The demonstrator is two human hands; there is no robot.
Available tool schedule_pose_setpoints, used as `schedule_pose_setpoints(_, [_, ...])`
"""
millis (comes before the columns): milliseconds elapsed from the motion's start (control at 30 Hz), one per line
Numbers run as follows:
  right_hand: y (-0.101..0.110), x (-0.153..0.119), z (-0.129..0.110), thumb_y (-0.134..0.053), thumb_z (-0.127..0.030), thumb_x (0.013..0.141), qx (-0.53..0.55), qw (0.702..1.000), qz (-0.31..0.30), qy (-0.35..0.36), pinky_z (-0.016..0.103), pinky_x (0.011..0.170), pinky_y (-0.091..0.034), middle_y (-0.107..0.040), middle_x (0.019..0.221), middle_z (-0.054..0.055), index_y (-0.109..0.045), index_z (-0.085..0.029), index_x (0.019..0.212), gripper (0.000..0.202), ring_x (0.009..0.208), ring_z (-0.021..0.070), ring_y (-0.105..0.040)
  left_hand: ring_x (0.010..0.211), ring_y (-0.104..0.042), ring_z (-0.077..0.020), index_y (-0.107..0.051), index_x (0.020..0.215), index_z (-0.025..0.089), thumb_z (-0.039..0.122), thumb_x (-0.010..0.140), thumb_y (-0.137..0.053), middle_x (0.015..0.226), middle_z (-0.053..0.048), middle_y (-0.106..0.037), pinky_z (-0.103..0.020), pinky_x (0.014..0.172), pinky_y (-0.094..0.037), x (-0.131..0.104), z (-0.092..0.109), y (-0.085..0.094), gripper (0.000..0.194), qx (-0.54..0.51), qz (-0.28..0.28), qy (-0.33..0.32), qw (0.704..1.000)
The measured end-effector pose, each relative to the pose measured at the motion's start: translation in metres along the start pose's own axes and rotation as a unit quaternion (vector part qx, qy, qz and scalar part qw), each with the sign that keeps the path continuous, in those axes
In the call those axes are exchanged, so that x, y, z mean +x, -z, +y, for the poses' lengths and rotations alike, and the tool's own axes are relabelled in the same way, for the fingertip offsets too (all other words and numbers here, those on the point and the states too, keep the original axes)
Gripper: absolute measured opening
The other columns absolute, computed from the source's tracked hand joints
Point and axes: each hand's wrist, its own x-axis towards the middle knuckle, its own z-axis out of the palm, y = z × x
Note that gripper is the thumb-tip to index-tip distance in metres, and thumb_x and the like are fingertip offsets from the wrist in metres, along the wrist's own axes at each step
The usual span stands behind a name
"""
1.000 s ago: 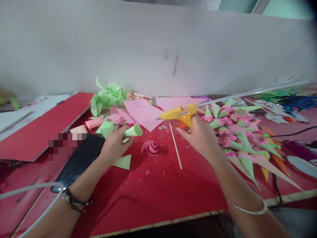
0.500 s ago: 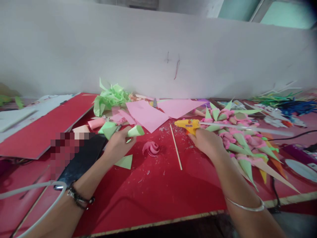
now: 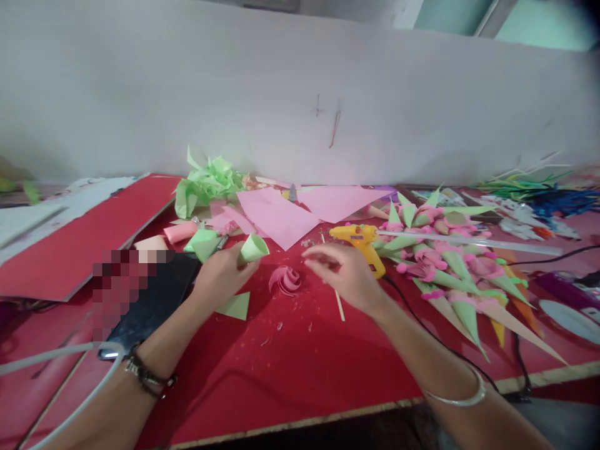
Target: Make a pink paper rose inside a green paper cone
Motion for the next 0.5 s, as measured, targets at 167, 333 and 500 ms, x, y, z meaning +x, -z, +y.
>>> schedule_pose_setpoints(167, [-0.031, -0.001, -0.008, -0.051, -0.027, 0.078, 0.089, 0.996, 0.006, 0.000, 0.022, 0.056, -0.041, -0.059, 0.077, 0.003, -0.062, -0.018, 0.095, 0.022, 0.061, 0.0097, -0.051, 0.053, -0.053, -0.0171, -0.052, 0.077, 0.016, 0.043, 0.077, -0.039, 0.060, -0.004, -0.057, -0.023, 0.045, -0.028, 0.000, -0.001, -0.001, 0.030, 0.031, 0.011, -0.012, 0.999])
schedule_pose_setpoints(333, [-0.035, 0.000, -0.004, -0.053, -0.022, 0.076, 0.090, 0.996, 0.015, -0.015, 0.021, 0.055, -0.041, -0.059, 0.078, 0.003, -0.064, -0.018, 0.089, 0.017, 0.062, 0.0094, -0.052, 0.057, -0.055, -0.0181, -0.053, 0.079, 0.015, 0.042, 0.077, -0.039, 0.063, -0.006, -0.059, -0.024, 0.048, -0.031, -0.001, 0.001, 0.000, 0.030, 0.046, 0.006, -0.018, 0.999])
schedule_pose_setpoints(500, [-0.037, 0.002, -0.002, -0.054, -0.018, 0.076, 0.085, 0.996, 0.022, -0.006, 0.023, 0.060, -0.042, -0.060, 0.078, 0.002, -0.064, -0.019, 0.081, 0.012, 0.070, 0.0115, -0.055, 0.059, -0.056, -0.0195, -0.053, 0.079, 0.015, 0.042, 0.077, -0.038, 0.065, -0.006, -0.060, -0.024, 0.049, -0.032, 0.000, 0.001, 0.000, 0.031, 0.043, 0.004, -0.022, 0.999])
